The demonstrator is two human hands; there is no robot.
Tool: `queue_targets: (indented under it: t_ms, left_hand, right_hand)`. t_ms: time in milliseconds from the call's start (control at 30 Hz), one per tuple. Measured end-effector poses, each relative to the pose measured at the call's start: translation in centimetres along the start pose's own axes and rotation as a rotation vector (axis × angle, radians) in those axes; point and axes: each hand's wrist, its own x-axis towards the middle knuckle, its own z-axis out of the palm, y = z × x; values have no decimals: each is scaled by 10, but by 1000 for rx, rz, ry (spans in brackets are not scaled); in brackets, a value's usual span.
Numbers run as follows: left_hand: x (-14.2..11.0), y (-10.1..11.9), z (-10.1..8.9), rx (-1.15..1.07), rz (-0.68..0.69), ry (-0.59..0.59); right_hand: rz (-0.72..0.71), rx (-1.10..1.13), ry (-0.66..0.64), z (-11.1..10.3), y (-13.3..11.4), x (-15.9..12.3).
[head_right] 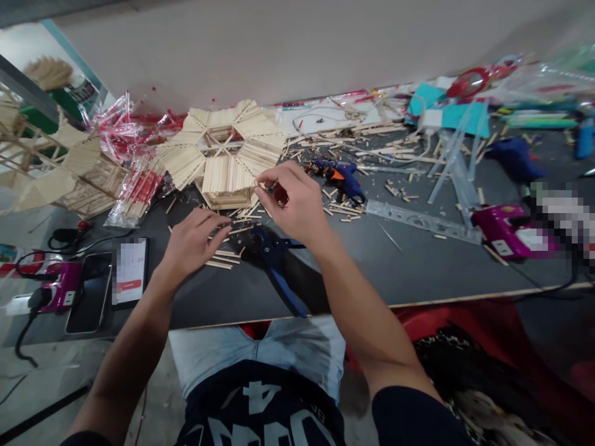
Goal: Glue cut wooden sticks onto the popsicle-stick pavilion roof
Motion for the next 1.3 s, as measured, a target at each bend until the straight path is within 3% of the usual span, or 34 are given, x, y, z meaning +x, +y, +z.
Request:
queue_targets:
  t_ms: [133,333,600,767,1300]
  left_hand:
    - [17,10,-29,-51,-7,105]
    - [52,25,-52,-29,21,47]
    - [92,34,-44,54,19,-73]
    - [95,28,-38,9,24,-73]
    - [96,21,-34,57,120,-15]
  right_hand:
    - [29,7,-3,0,-1,0]
    - [35,16,-8,0,1,-1]
    - [-42,8,5,-1,-2,-2]
    - [-65,-18,24,-1,-2,-1]
    - [85,90,41,0,-4,-5]
